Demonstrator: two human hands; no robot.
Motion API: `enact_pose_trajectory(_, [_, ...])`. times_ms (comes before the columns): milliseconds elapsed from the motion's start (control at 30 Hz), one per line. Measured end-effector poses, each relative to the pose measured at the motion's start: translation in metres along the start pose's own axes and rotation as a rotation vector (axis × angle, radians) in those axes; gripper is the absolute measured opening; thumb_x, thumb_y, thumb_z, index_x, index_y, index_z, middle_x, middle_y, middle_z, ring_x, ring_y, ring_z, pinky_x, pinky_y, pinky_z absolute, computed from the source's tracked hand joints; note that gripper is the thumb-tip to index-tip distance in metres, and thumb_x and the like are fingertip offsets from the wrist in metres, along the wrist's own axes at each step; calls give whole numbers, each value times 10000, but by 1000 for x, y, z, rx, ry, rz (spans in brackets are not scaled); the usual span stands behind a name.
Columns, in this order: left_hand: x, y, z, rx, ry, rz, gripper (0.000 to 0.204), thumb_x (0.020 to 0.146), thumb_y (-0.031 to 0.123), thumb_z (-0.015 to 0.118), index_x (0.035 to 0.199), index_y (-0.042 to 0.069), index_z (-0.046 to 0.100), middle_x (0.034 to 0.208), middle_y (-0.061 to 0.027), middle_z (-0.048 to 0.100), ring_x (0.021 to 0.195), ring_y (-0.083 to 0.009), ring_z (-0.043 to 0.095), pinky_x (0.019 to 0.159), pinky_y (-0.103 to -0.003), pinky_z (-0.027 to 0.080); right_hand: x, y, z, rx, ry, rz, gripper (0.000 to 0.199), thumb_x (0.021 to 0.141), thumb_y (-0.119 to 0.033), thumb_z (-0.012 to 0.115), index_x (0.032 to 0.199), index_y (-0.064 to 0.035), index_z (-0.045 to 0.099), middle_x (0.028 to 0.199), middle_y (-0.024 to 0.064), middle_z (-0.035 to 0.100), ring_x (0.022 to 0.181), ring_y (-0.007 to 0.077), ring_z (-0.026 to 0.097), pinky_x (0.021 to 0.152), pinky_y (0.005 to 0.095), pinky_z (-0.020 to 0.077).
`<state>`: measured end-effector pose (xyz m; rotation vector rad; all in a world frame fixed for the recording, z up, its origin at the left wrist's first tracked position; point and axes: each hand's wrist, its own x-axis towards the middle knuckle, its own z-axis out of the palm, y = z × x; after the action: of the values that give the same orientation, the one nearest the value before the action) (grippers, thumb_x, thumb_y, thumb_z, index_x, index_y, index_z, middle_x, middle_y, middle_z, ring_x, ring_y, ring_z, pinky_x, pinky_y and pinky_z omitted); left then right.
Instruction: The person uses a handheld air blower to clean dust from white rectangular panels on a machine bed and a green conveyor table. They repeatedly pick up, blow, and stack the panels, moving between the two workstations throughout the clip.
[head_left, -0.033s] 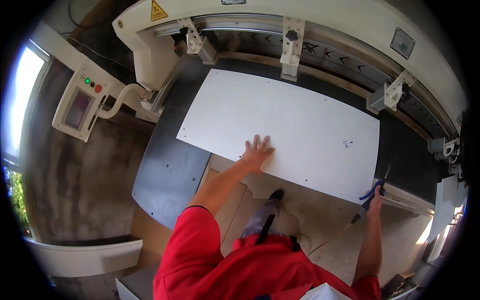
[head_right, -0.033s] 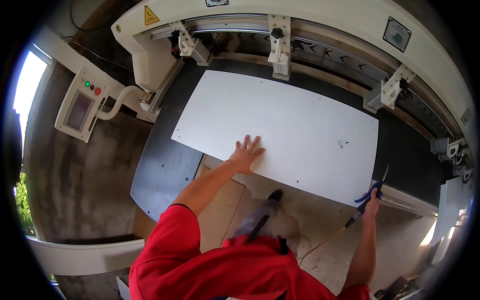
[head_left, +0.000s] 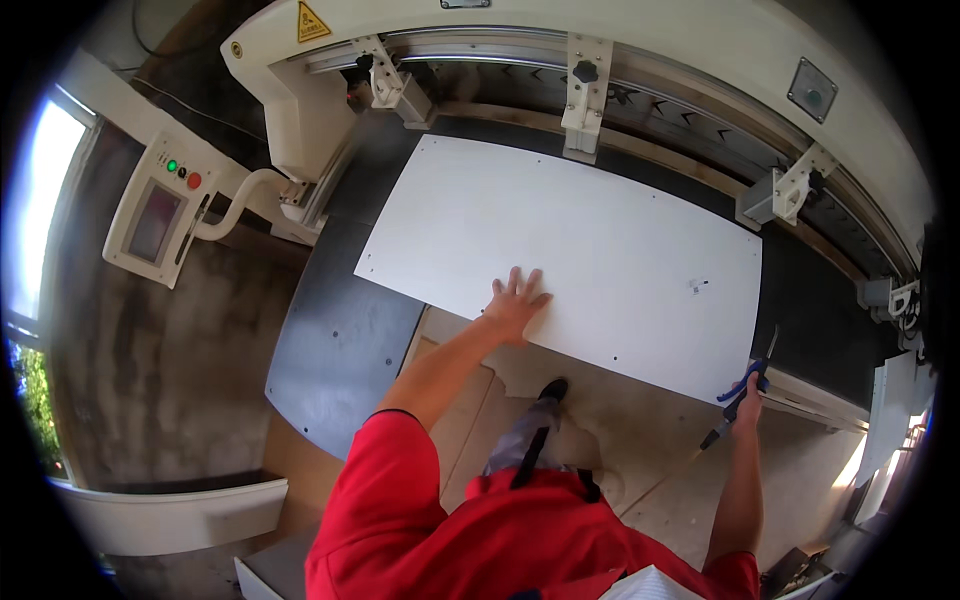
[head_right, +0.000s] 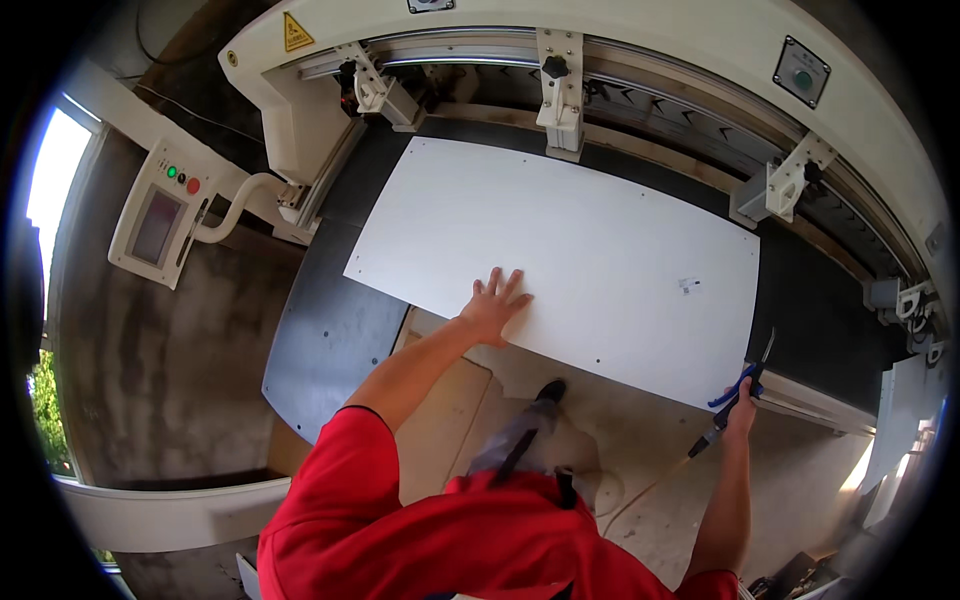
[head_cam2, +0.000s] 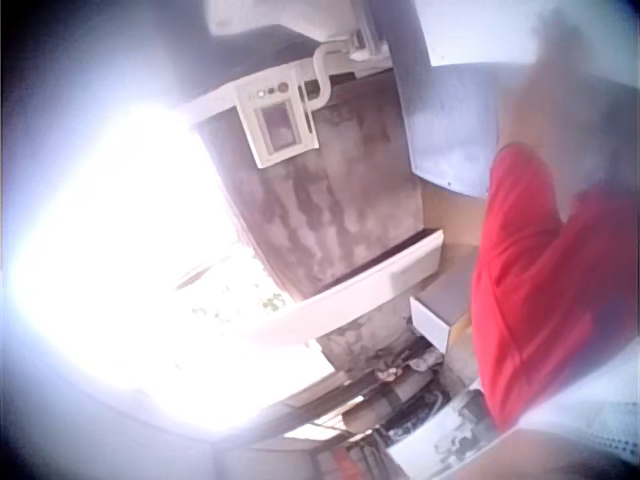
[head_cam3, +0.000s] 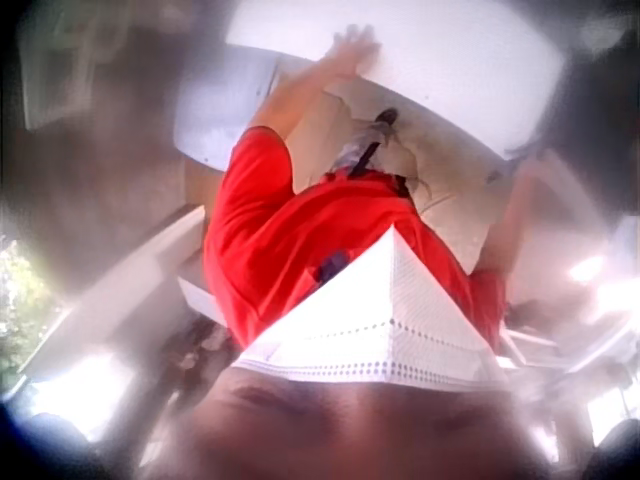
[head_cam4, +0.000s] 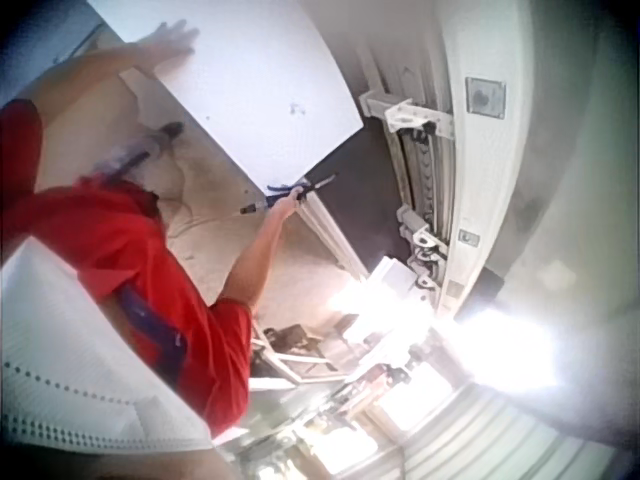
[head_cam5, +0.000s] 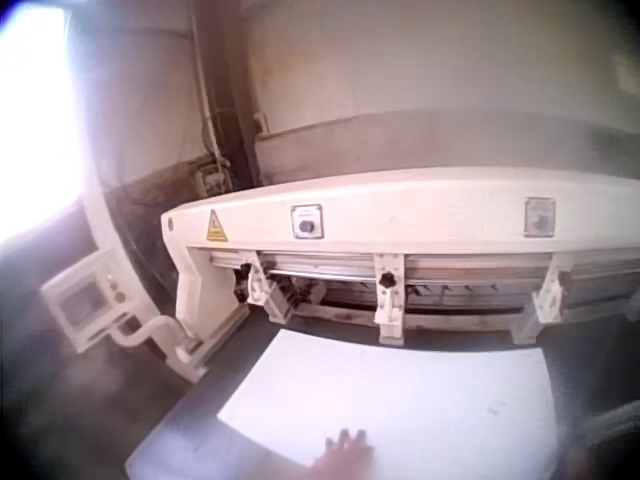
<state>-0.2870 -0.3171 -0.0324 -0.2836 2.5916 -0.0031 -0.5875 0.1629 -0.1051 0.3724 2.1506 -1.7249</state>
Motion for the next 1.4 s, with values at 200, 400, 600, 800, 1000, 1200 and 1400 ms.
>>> enact_pose_trajectory(200, [48,-41,-25,28,-43,-31,1066,628,547,767,1484,229,216,1548,-198,-18,1379,-507,105,1002,-581,350,19,-12,52,0,-2,-70,507,867,-514,610,931,-12,618,791,56,622,735,161,570,719,292,447])
enact_pose_trajectory(400, [71,-63,-41,-14,-24,-37,1069,599,521,795,1472,224,253,1549,-191,-11,1381,-501,105,983,-583,375,25,-39,86,102,-1,-89,467,867,-495,621,956,-37,625,811,48,630,761,162,568,748,306,443])
enact_pose_trajectory(600, [82,-67,-56,3,-54,-28,1055,594,471,805,1464,212,267,1548,-194,-9,1374,-507,120,991,-587,373,45,-27,88,153,-1,-188,414,878,-466,620,951,-59,617,766,41,627,702,139,564,659,289,450])
enact_pose_trajectory(800, [83,-34,-40,3,-34,-102,1109,592,393,817,1483,239,175,1539,-225,10,1350,-540,158,958,-571,412,-1,-117,80,90,-60,-80,447,897,-483,576,892,-37,613,637,6,543,516,104,498,486,264,431])
enact_pose_trajectory(1000, [93,-3,-56,18,-66,-136,1095,597,351,824,1474,253,177,1514,-285,47,1315,-566,223,941,-523,460,-97,-288,94,9,-261,-408,498,907,-489,551,972,-3,637,561,-20,473,459,80,448,408,243,370])
enact_pose_trajectory(1200, [96,-6,-51,-37,-5,-109,1113,557,367,846,1467,271,213,1515,-283,40,1310,-582,198,956,-535,446,-122,-361,118,-602,-163,-614,550,883,-496,542,727,24,630,550,121,529,551,204,558,548,372,439])
enact_pose_trajectory(1400, [100,1,-56,129,-81,-140,1197,549,481,818,1494,254,120,1521,-270,56,1327,-541,227,927,-447,486,-141,-380,119,-612,-237,-538,565,899,-499,503,715,32,557,601,145,560,589,281,575,595,393,457])
